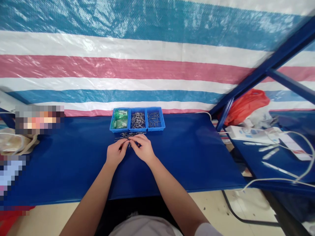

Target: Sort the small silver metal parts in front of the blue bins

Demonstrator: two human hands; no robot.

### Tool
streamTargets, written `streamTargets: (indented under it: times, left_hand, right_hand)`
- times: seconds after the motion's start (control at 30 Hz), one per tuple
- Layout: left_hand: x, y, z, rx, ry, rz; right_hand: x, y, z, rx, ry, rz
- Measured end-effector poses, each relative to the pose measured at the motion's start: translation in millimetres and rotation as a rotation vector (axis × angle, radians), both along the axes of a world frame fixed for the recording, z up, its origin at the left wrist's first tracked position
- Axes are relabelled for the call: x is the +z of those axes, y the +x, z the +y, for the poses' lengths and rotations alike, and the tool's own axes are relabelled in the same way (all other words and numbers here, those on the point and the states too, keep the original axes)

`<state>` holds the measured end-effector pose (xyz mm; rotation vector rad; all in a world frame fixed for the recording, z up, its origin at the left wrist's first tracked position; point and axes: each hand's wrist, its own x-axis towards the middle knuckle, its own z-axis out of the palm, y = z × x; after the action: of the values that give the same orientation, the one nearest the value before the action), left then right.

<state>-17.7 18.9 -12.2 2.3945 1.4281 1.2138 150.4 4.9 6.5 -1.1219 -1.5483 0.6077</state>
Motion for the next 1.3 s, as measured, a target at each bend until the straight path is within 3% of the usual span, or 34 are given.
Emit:
streamTargets:
  times: [0.2, 0.5, 0.8, 0.97, 1.3]
  left_hand:
    - [-1.3, -0.5, 0.4, -0.016, 0.077, -0.004]
    - [5.5, -1.3, -1.0, -0.012, -0.003, 0.034]
    - [2.9, -1.1, -2.3, -0.026, -0.013, -0.020]
    - [-0.4, -0.5, -0.1, -0.049, 0.015, -0.033]
    - [1.7, 1.4, -1.3, 0.006, -0.049, -0.001]
  right_hand:
    - [-3.7, 1.7, 0.7, 0.030, 0.051, -0.063]
    - [-2.2, 1.3, 5.0, 0.045, 0.137, -0.207]
    - [-6.9, -1.8, 4.9, 0.009, 0.107, -0.210]
    - [-1.3, -2.3, 5.3, -0.005, 0.098, -0.108]
    - [-4.2, -7.0, 2.9, 0.048, -0.133, 0.247]
